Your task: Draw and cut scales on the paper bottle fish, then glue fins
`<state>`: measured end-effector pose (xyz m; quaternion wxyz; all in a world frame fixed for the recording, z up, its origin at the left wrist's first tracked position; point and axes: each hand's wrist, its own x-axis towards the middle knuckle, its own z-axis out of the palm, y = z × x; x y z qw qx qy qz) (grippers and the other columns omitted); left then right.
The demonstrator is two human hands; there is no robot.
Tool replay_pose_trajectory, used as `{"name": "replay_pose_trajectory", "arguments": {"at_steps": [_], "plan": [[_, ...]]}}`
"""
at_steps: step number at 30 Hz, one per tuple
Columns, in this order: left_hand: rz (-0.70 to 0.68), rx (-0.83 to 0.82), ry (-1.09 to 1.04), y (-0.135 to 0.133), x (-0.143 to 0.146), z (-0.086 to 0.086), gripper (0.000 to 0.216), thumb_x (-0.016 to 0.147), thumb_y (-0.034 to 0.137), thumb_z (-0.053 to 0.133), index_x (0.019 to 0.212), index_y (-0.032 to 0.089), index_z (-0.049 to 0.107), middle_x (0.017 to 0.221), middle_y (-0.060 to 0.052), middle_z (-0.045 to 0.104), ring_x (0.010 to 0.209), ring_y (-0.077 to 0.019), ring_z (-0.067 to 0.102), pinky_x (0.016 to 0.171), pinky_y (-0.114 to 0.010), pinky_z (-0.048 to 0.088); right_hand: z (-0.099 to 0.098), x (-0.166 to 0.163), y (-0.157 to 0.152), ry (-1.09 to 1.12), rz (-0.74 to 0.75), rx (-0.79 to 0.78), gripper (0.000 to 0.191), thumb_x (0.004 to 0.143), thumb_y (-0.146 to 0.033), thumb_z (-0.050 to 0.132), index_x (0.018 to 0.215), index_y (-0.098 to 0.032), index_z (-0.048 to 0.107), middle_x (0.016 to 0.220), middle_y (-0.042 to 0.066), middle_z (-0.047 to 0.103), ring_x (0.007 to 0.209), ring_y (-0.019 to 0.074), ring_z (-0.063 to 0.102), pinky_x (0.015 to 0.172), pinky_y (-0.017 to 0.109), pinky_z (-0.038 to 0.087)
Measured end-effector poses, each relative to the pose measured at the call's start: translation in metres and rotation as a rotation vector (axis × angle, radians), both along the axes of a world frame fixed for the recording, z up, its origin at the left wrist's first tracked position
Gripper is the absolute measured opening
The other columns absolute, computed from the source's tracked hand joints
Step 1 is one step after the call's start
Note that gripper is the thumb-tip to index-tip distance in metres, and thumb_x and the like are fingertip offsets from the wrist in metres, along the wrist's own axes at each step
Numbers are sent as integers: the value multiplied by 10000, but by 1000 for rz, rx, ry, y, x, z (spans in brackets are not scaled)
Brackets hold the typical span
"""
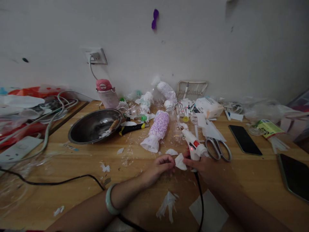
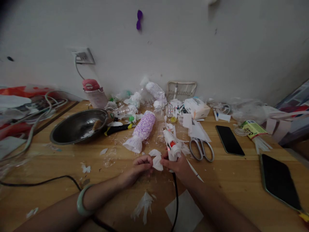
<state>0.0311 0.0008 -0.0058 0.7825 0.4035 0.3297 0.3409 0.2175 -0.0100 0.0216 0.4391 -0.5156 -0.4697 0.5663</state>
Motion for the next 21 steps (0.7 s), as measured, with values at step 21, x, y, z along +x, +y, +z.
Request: {"name": "replay_pose_trajectory", "arguments": {"at_steps": [21], "plan": [[36, 32, 62, -1, 3, 6, 379, 650, 516, 729, 640, 174, 567, 549, 34, 554, 495, -86, 416, 515, -226, 288, 3, -2, -2, 52, 1, -28, 256, 605, -315, 781, 752, -225, 592, 630, -20, 604, 519, 128, 514, 496, 270, 426]]}}
